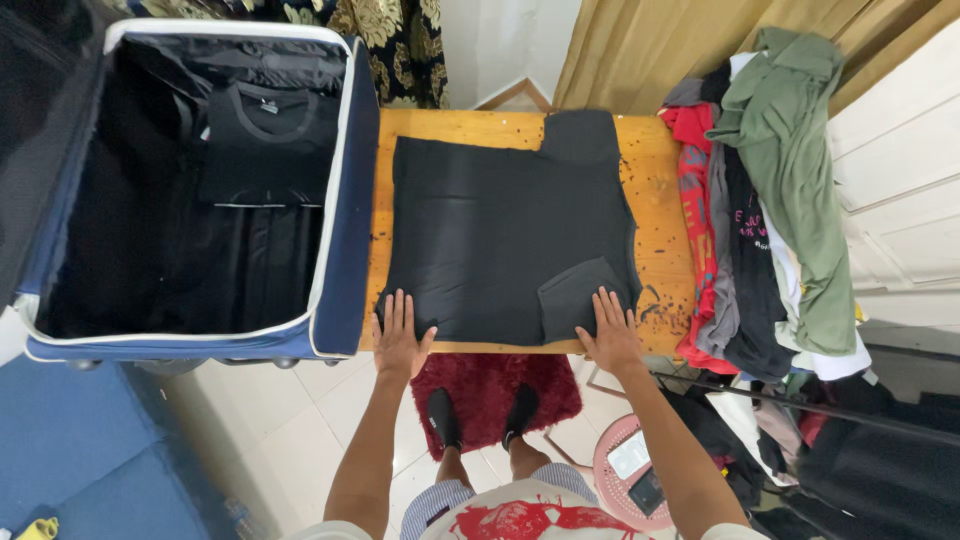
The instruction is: The person folds a black t-shirt on a wooden table, smoothing it out and folding it into a compact rectangle before placing it into an open suitcase. They then pick up a green t-shirt and begin to unfold and smooth it on the table.
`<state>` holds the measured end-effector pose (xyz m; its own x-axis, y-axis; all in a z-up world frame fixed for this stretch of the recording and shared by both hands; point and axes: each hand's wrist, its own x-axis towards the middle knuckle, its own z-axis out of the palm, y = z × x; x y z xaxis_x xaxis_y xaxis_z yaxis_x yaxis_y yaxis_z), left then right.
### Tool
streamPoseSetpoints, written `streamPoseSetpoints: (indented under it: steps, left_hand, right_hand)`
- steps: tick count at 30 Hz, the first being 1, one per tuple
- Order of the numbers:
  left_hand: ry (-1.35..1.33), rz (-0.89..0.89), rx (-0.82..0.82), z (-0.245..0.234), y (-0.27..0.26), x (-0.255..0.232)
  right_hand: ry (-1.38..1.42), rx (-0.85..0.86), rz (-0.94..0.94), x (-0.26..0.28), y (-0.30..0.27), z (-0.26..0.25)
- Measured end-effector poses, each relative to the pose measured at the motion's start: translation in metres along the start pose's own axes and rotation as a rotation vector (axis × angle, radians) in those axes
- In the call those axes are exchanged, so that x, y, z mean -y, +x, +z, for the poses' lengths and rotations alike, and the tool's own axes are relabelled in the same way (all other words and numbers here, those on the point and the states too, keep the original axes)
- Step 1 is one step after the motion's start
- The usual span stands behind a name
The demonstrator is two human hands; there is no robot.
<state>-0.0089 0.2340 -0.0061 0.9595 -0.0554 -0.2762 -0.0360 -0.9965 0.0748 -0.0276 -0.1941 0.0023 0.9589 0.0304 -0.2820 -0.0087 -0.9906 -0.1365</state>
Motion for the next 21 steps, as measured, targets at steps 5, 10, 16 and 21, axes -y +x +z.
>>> streamPoseSetpoints:
  steps: [5,10,16,21]
  left_hand:
    - [-0.016,-0.02,0.08,-0.007,0.003,-0.002]
    - [-0.1,-0.027,0.165,-0.022,0.005,-0.003]
    - [-0.285,0.142,-0.012,-0.02,-0.022,0.013]
    - [-0.416,0.313,-0.065,-0.008,-0.057,0.035]
  right_hand:
    - [-0.079,0.113,0.128,0.011,0.0,-0.003]
    - [0.027,-0.057,0.101,0.03,-0.021,0.018]
    - [0.188,-0.191,0.059,0.058,-0.059,0.02]
    - [0.268,-0.265,0.064,0.076,-0.083,0.02]
